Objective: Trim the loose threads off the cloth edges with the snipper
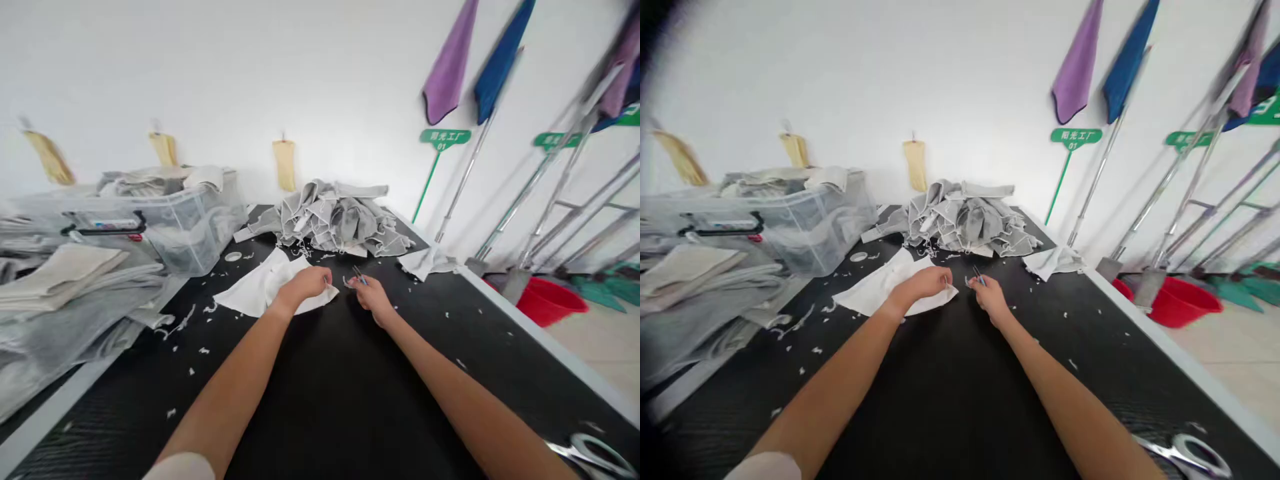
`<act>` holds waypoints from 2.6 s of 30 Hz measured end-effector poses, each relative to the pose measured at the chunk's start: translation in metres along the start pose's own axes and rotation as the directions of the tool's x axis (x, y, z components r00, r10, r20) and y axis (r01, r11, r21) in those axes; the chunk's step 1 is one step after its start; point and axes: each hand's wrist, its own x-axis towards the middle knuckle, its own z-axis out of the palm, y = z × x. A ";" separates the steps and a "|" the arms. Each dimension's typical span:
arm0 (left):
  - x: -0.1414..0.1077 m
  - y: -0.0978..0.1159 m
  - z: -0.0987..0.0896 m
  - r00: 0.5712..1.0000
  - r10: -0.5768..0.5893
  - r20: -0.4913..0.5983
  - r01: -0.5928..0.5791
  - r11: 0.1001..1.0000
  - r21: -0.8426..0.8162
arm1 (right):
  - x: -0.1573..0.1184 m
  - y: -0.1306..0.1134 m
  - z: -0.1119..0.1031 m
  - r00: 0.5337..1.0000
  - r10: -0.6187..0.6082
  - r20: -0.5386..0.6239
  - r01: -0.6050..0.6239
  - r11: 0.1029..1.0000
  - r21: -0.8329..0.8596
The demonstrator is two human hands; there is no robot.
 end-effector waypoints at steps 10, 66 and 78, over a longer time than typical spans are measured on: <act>0.005 0.007 0.005 0.985 0.166 -0.038 -0.170 0.944 -0.284 | -0.012 -0.014 0.001 0.994 -0.027 0.102 0.036 0.996 -0.087; 0.002 0.015 0.028 0.989 0.095 -0.115 -0.098 0.995 -0.018 | -0.008 -0.019 -0.010 1.000 0.007 0.017 -0.009 0.996 0.088; 0.000 0.035 0.032 0.986 0.154 -0.055 -0.158 0.984 -0.085 | -0.006 -0.018 -0.010 0.999 0.006 -0.039 0.000 0.985 0.173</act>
